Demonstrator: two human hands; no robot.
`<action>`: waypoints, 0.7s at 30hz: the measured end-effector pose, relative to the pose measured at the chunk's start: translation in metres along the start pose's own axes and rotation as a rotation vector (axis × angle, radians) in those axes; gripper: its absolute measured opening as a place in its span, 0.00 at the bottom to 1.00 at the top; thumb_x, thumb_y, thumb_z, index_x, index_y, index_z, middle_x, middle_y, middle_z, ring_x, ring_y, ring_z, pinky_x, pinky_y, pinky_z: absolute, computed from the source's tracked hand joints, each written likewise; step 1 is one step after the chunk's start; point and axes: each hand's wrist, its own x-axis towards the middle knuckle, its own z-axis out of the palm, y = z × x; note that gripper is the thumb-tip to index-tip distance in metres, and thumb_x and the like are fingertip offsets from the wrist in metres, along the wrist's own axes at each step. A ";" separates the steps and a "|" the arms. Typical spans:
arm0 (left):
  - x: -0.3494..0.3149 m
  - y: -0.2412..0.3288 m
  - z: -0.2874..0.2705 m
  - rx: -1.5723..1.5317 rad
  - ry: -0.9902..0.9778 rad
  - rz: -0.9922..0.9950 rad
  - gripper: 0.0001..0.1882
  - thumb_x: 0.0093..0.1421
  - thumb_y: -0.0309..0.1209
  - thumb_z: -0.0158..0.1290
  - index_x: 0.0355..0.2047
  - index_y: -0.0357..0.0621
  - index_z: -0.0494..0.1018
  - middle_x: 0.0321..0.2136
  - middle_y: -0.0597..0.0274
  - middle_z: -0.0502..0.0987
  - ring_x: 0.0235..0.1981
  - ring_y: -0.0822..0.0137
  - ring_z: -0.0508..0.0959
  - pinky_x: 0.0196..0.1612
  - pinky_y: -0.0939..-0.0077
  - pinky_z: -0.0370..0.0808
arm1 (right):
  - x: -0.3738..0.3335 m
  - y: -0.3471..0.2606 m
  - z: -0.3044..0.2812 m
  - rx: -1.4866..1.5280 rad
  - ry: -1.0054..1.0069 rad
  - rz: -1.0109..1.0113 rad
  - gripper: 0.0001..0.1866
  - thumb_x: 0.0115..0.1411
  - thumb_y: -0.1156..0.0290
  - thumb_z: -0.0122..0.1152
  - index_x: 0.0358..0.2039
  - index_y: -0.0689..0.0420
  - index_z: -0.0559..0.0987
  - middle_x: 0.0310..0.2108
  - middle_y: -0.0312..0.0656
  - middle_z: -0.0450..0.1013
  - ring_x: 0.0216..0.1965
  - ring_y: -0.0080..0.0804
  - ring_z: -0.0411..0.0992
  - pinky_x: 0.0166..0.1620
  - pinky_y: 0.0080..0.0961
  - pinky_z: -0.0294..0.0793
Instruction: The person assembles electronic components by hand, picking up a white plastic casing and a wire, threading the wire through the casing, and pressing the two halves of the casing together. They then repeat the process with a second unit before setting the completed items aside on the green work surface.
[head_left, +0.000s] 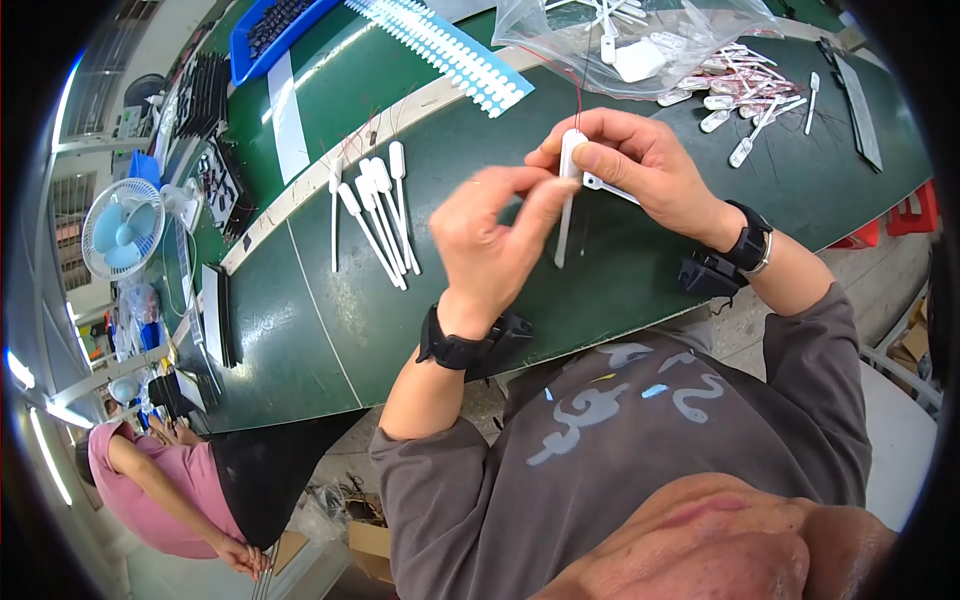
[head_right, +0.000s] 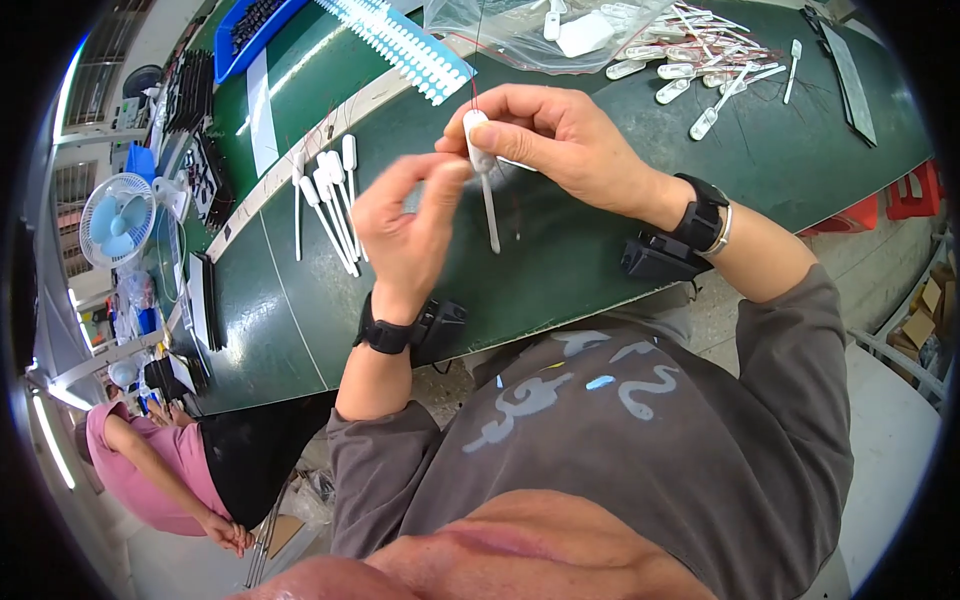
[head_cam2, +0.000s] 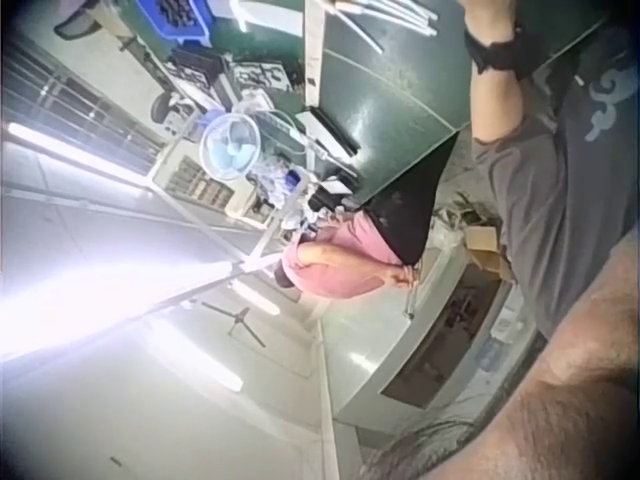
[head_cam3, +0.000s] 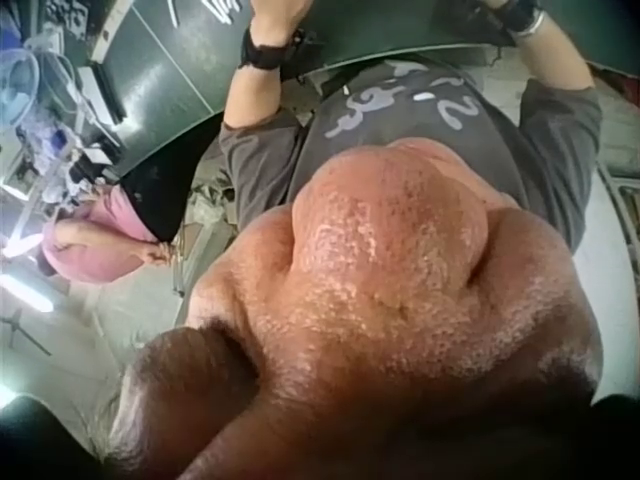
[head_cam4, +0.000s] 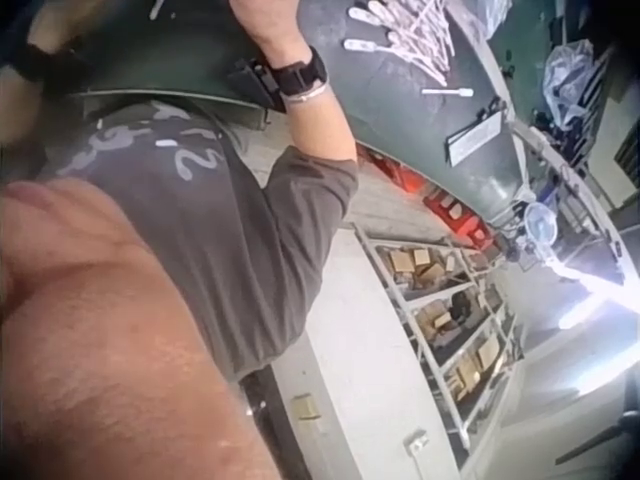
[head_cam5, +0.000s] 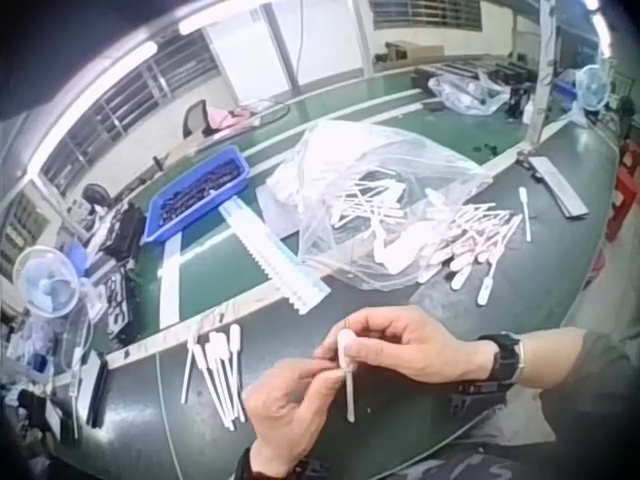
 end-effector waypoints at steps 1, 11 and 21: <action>0.002 -0.002 -0.002 -0.072 0.069 -0.028 0.07 0.57 0.28 0.61 0.35 0.38 0.79 0.26 0.59 0.80 0.28 0.68 0.80 0.31 0.77 0.74 | 0.001 -0.002 -0.001 0.008 -0.022 0.023 0.14 0.68 0.66 0.52 0.46 0.63 0.75 0.38 0.39 0.75 0.40 0.22 0.73 0.46 0.20 0.72; 0.011 -0.009 -0.005 -0.649 0.046 -0.253 0.07 0.60 0.27 0.59 0.36 0.35 0.79 0.35 0.62 0.77 0.32 0.75 0.78 0.36 0.82 0.75 | -0.001 -0.002 0.001 0.102 -0.157 0.195 0.15 0.69 0.66 0.51 0.50 0.63 0.73 0.36 0.38 0.75 0.31 0.18 0.72 0.34 0.17 0.74; 0.008 -0.013 -0.005 -0.543 0.042 -0.214 0.07 0.62 0.26 0.57 0.38 0.37 0.78 0.35 0.63 0.78 0.34 0.75 0.78 0.35 0.83 0.73 | 0.000 0.004 0.003 0.086 -0.118 0.187 0.15 0.68 0.67 0.52 0.50 0.63 0.74 0.36 0.39 0.75 0.31 0.19 0.71 0.35 0.19 0.76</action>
